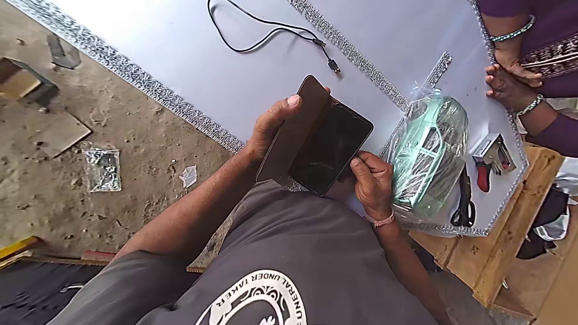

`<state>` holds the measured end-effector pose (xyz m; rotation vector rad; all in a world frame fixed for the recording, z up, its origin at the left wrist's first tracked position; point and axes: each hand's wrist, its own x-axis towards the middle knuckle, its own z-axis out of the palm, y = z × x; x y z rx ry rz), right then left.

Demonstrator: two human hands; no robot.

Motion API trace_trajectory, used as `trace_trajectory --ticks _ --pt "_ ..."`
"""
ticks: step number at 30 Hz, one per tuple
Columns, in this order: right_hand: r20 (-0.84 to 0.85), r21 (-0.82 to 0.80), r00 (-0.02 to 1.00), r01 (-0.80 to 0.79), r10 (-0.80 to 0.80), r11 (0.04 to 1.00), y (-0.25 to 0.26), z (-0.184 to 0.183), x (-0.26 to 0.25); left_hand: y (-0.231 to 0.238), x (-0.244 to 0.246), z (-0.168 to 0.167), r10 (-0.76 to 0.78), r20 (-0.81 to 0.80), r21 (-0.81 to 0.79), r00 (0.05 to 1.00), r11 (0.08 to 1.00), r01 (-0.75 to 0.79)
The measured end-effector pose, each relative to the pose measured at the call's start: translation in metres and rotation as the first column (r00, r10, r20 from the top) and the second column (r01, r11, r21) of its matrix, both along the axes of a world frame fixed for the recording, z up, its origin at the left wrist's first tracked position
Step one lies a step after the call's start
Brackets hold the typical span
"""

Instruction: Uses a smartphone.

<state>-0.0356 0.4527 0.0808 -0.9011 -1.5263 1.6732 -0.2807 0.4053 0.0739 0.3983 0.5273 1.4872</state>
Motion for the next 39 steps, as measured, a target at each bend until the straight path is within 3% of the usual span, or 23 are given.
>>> trace_trajectory --ticks 11,21,35,39 --pt "-0.018 -0.032 1.0 -0.017 0.016 0.999 0.001 0.0 0.001 -0.001 0.0 0.002 0.0 -0.05 -0.002 0.999 1.0 0.0" --pt "-0.035 -0.087 0.999 0.015 -0.018 0.996 0.0 0.0 0.001 -0.001 0.0 -0.005 0.025 0.044 0.013 0.999 1.0 -0.026" --pt "0.394 0.016 0.919 0.006 -0.012 1.0 -0.002 0.014 -0.024 -0.003 0.004 0.002 0.072 0.011 -0.018 0.997 0.997 -0.071" --pt "0.341 0.07 0.932 0.103 -0.121 0.992 0.0 0.007 -0.026 -0.002 0.003 0.001 0.065 0.017 -0.009 0.998 0.998 -0.065"
